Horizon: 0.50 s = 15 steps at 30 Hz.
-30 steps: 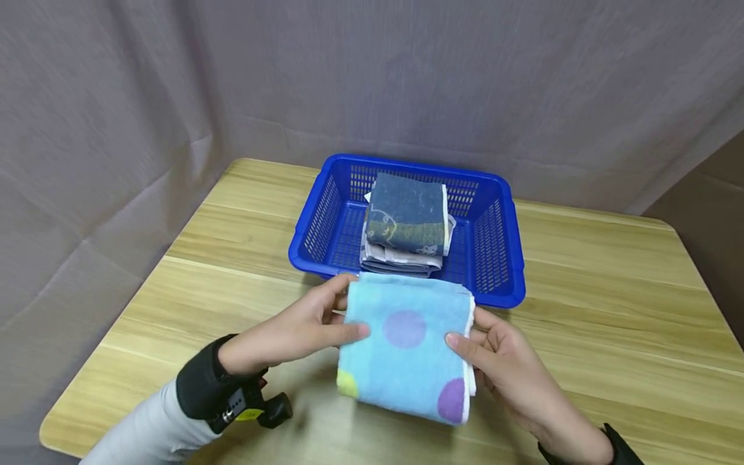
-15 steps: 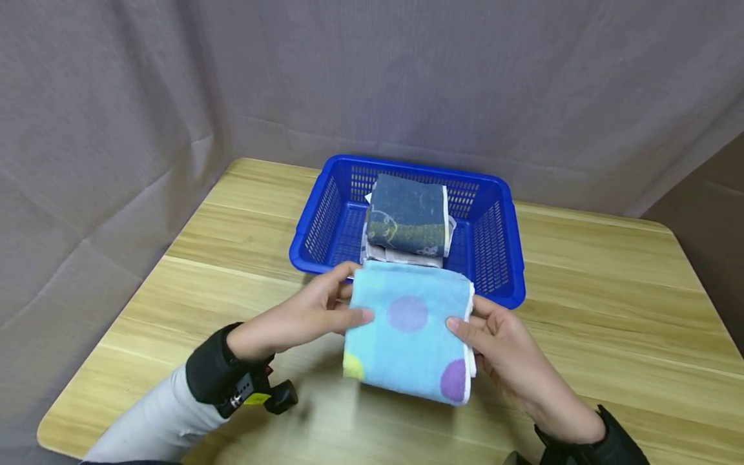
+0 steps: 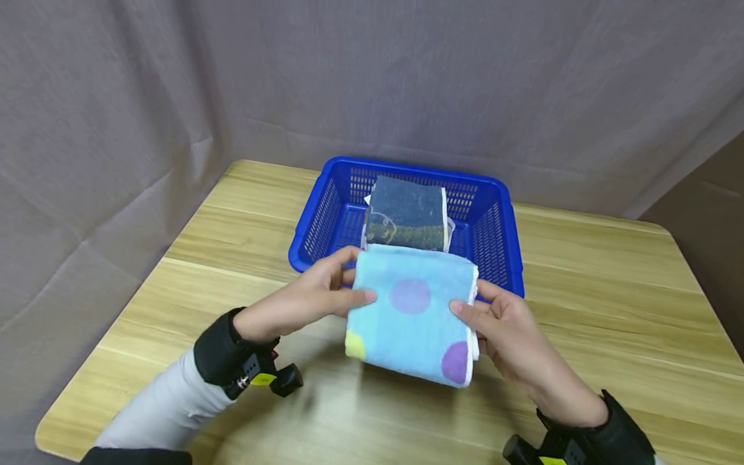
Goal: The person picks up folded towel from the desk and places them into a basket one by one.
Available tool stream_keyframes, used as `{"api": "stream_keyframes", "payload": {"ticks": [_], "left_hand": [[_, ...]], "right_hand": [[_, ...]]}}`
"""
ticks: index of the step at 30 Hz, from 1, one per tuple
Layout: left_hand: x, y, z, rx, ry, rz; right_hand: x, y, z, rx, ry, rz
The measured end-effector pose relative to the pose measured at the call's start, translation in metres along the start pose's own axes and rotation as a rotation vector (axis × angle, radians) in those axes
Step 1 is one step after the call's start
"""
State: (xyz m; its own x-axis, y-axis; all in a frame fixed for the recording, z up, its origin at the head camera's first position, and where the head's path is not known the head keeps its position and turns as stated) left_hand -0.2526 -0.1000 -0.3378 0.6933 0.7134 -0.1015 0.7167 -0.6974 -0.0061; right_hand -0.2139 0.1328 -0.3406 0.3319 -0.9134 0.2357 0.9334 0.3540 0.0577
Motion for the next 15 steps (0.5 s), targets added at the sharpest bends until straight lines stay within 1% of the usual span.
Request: {"api": "stream_keyframes", "payload": {"ticks": [3, 5, 11, 15], "left_hand": [[-0.003, -0.002, -0.004, 0.011, -0.018, -0.010], [-0.005, -0.003, -0.005, 0.021, -0.013, -0.017], [-0.010, -0.009, -0.005, 0.050, -0.024, -0.065], [-0.013, -0.012, -0.008, 0.057, -0.039, -0.097]], "right_hand": [[0.000, -0.003, 0.004, -0.005, -0.004, -0.002], [0.000, -0.005, 0.005, -0.014, -0.007, 0.003], [-0.001, -0.012, 0.010, -0.032, 0.004, 0.005], [-0.004, -0.017, 0.013, -0.017, 0.012, -0.010]]}}
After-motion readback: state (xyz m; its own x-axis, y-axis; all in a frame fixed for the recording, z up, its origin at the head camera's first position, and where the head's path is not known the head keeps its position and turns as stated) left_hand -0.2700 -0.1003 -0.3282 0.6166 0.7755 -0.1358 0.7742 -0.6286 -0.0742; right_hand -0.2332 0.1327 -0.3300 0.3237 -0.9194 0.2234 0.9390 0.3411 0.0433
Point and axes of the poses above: each hand's wrist, its own y-axis away from the middle knuckle, its own x-axis out of the palm, z = x × y, the point moved 4 cm from there along -y, towards the middle knuckle, and after that the axes turned 8 degrees about -y, right-handed, at the moved point
